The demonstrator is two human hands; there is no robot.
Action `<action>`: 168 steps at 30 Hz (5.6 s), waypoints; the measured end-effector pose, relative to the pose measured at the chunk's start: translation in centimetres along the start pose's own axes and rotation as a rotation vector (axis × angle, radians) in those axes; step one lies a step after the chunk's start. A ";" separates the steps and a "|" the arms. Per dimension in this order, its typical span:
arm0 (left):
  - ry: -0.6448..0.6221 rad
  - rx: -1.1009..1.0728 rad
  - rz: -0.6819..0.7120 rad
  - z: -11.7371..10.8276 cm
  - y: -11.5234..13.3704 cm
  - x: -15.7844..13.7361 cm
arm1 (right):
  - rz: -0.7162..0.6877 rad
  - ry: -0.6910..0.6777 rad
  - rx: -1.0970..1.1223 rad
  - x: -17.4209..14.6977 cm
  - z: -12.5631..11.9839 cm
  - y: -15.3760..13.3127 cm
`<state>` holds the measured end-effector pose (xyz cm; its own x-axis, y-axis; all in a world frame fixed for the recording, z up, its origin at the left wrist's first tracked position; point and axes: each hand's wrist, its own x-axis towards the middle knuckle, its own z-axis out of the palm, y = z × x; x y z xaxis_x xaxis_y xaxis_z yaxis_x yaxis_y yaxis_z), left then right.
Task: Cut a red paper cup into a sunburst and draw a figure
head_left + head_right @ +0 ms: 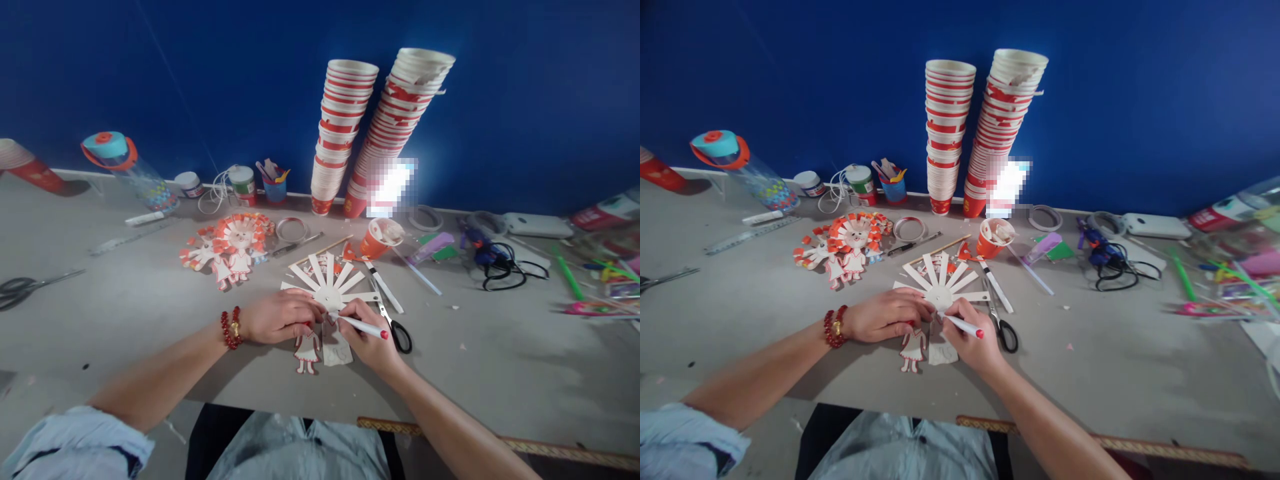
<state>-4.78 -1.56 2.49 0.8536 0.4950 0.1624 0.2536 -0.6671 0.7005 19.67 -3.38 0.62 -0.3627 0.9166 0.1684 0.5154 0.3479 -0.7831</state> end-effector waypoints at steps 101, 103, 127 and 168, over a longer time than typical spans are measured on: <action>0.007 0.042 -0.001 0.1 -0.1 0.0 | -0.031 -0.037 0.050 -0.2 0.0 -0.1; 0.008 0.039 0.000 0.1 -0.2 0.0 | -0.022 -0.049 0.046 -0.2 0.0 -0.3; 0.004 0.038 0.002 0.2 -0.2 0.0 | -0.027 -0.079 -0.016 -0.1 0.1 -0.2; 0.006 0.048 -0.001 0.2 -0.3 -0.1 | -0.030 -0.044 0.056 -0.3 0.0 -0.1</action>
<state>-4.82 -1.50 2.18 0.8505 0.4991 0.1660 0.2762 -0.6924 0.6666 19.68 -3.65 0.66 -0.4117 0.8958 0.1674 0.4598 0.3628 -0.8105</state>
